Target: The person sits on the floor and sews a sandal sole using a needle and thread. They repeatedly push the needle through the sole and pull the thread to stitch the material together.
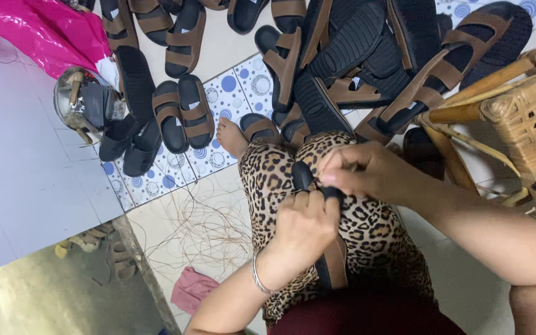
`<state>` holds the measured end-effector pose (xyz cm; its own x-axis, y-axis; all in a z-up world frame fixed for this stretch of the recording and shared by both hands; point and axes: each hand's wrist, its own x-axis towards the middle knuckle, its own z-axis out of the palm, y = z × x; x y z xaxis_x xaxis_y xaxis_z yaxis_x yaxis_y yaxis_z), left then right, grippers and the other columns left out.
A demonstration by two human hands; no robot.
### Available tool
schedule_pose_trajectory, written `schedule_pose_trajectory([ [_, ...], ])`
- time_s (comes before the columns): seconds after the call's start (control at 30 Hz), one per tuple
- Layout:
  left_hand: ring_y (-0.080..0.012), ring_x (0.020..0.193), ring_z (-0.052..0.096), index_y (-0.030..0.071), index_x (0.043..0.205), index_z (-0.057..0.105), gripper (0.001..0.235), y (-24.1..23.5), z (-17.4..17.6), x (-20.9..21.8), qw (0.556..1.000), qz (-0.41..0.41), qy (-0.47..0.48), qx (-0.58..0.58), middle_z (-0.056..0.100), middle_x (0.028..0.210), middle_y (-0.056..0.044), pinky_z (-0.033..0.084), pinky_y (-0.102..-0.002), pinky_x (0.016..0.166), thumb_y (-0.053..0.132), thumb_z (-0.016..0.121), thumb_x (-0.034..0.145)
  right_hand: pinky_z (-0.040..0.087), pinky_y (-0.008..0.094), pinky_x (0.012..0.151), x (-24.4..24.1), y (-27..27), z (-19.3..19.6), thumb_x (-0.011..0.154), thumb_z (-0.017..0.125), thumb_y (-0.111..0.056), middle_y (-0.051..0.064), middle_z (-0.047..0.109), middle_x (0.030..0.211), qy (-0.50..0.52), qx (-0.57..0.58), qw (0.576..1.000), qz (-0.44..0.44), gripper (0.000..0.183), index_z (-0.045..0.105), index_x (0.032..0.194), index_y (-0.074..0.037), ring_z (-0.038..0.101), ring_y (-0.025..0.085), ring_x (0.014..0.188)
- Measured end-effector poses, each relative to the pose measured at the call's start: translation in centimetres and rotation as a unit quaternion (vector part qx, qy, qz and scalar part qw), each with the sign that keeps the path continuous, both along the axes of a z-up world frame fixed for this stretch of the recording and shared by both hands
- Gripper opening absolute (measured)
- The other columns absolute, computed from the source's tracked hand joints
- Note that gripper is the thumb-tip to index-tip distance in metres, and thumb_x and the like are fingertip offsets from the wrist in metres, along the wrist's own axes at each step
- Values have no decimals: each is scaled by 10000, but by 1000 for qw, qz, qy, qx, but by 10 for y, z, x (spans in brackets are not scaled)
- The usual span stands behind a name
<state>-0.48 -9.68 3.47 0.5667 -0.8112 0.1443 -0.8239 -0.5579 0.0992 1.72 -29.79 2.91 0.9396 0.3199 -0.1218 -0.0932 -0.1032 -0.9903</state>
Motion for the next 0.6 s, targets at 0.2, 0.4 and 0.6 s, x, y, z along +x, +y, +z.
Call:
schedule_pose_trajectory([
  [0.2,-199,539,398,62,741,447,342,18,13,12,962,-58,138,-227,376,658,-46,348,-336,503,111,556,1062,394,157,409,-11,2,-16,985,535,-31,154,764,826,124,212,967,71,298,726,1171,102,507,51,418],
  [0.4,-363,772,730,30,927,741,154,36,-8,18,893,172,130,-394,731,886,-154,579,-423,665,181,713,917,452,208,419,-12,11,-25,942,615,-15,58,704,784,-274,-182,941,-85,167,756,995,-86,563,120,451],
  [0.6,-167,377,473,95,625,677,515,72,-1,34,714,188,640,-210,569,408,-14,467,-294,530,231,485,1083,542,334,828,5,-80,-42,1085,860,35,101,643,1203,-251,-395,832,-298,184,835,1258,-25,670,261,1040],
])
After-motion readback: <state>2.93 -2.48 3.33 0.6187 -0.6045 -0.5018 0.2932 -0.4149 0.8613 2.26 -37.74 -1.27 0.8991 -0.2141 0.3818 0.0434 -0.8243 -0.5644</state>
